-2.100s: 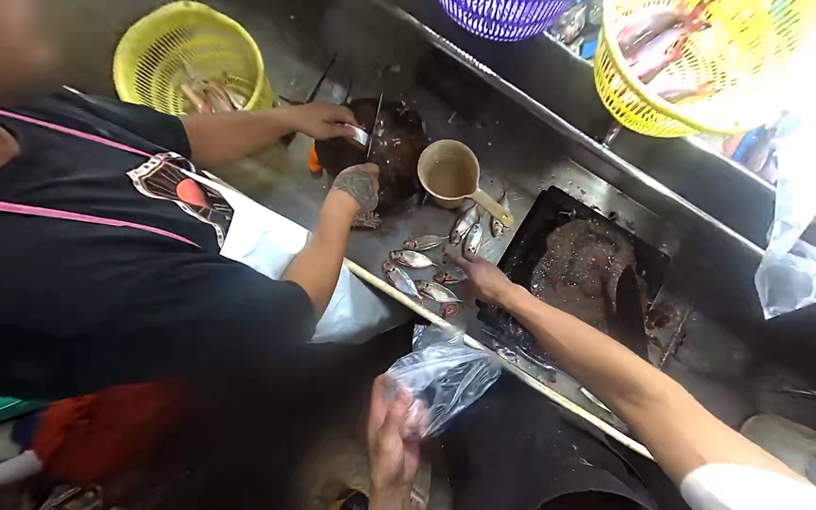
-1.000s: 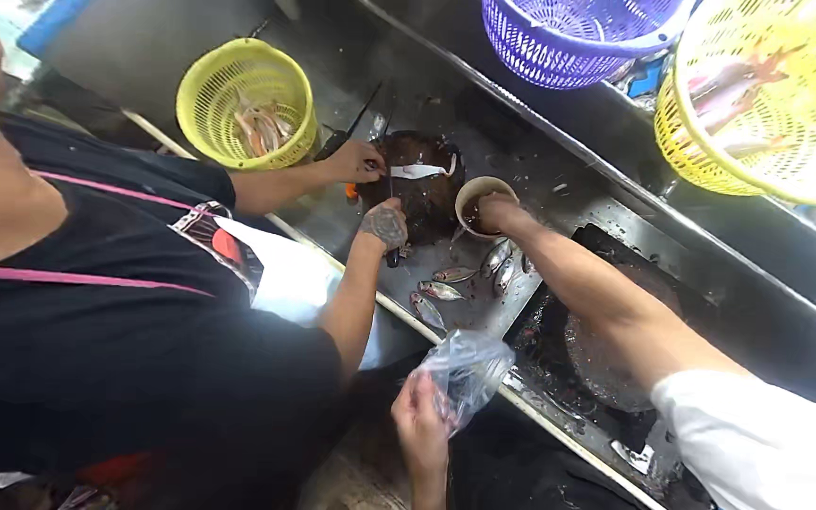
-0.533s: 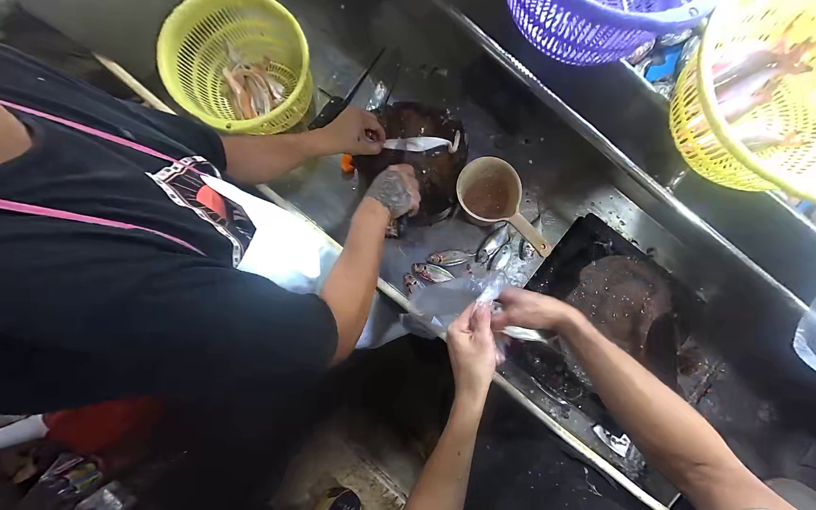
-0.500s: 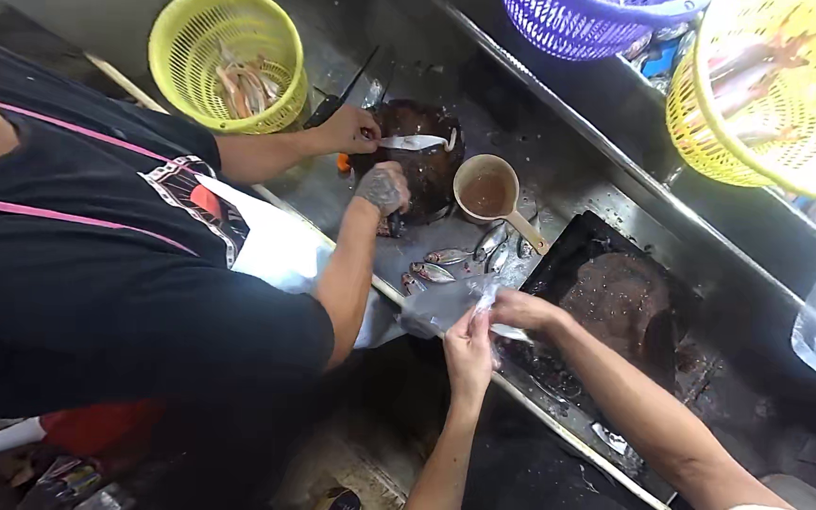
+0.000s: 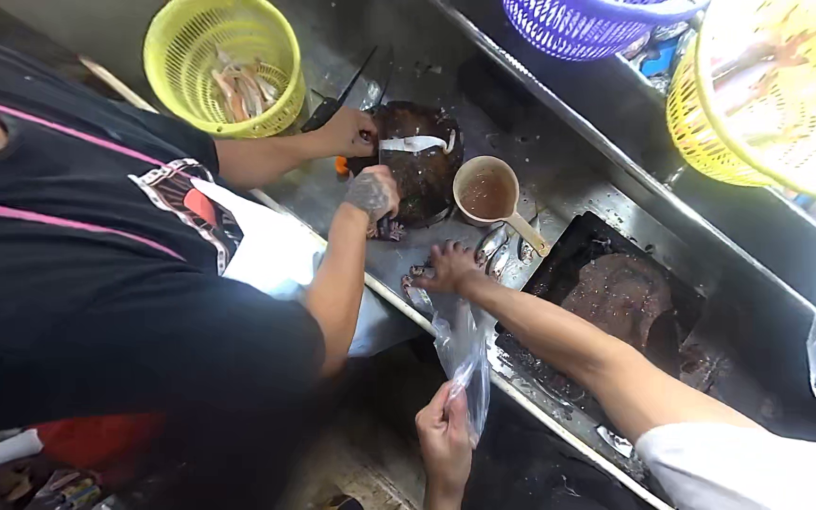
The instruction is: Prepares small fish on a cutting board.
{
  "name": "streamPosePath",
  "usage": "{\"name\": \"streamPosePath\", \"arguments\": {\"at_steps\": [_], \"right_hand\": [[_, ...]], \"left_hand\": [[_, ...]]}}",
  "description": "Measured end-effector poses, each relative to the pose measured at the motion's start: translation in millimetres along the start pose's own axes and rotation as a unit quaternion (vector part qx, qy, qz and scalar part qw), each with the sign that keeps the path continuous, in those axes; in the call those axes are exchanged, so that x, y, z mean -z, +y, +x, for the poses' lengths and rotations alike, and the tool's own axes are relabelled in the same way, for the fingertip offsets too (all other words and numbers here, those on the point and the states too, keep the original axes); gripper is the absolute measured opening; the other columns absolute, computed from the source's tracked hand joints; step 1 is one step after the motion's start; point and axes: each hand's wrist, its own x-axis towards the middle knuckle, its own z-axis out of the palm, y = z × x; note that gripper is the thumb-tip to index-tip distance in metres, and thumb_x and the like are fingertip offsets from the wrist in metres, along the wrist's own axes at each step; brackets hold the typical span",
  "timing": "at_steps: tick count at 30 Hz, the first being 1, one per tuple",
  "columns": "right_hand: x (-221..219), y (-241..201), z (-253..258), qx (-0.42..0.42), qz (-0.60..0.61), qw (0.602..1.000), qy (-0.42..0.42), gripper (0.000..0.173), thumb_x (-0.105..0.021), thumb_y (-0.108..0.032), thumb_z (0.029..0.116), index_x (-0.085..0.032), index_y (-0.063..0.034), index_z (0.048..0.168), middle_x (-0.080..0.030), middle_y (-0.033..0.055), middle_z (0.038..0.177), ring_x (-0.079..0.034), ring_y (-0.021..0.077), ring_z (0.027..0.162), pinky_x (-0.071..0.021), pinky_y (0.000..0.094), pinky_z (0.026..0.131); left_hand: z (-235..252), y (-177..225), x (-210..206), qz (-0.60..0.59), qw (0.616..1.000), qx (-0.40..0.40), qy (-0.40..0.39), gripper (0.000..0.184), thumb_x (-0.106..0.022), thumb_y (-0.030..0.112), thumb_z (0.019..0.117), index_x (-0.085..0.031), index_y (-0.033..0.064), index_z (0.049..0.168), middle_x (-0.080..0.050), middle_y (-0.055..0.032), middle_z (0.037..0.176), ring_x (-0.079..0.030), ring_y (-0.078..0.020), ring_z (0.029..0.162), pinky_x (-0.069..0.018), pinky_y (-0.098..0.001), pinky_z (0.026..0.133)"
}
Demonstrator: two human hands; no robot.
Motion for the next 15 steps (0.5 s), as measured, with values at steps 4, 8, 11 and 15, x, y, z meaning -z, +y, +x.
{"name": "streamPosePath", "arguments": {"at_steps": [4, 8, 11, 15], "right_hand": [[-36, -39, 3, -0.033, 0.022, 0.999, 0.003, 0.096, -0.078, -0.062, 0.0758, -0.042, -0.012, 0.149, -0.041, 0.0331, 0.146, -0.053, 0.0569, 0.119, -0.0505, 0.0731, 0.079], [-51, -42, 9, 0.048, 0.052, 0.997, -0.019, 0.046, -0.061, -0.028, 0.0993, -0.05, -0.012, 0.141, -0.052, 0.0272, 0.136, -0.064, 0.0473, 0.106, -0.0578, 0.0617, 0.077], [-32, -26, 6, 0.081, 0.076, 0.992, -0.058, 0.037, -0.059, -0.027, 0.1015, -0.056, -0.01, 0.134, -0.062, 0.0236, 0.126, -0.067, 0.0433, 0.107, -0.0564, 0.0623, 0.086], [59, 11, -15, 0.033, 0.152, 0.988, -0.014, 0.044, -0.075, -0.029, 0.0862, -0.064, -0.015, 0.126, -0.072, 0.0162, 0.108, -0.07, 0.038, 0.101, -0.0549, 0.0659, 0.083]], "left_hand": [[-12, 1, 8, -0.008, 1.0, 0.018, 0.023, 0.03, -0.049, 0.022, 0.107, -0.072, 0.0039, 0.105, -0.053, 0.0018, 0.053, -0.049, -0.0094, 0.036, -0.0467, -0.027, 0.032], [-10, -3, 10, -0.01, 0.999, 0.029, 0.037, 0.03, -0.048, 0.02, 0.1067, -0.072, 0.0027, 0.105, -0.051, 0.0022, 0.052, -0.048, -0.0094, 0.035, -0.0466, -0.0271, 0.032], [-3, -3, 6, -0.01, 0.999, 0.024, 0.033, 0.029, -0.048, 0.018, 0.1059, -0.072, 0.0026, 0.103, -0.052, 0.0029, 0.052, -0.048, -0.0082, 0.036, -0.0462, -0.026, 0.033], [8, 5, 4, -0.012, 0.999, 0.027, 0.026, 0.029, -0.045, 0.01, 0.1041, -0.072, 0.0002, 0.103, -0.056, 0.0021, 0.054, -0.049, -0.0073, 0.037, -0.0467, -0.0255, 0.034]]}}
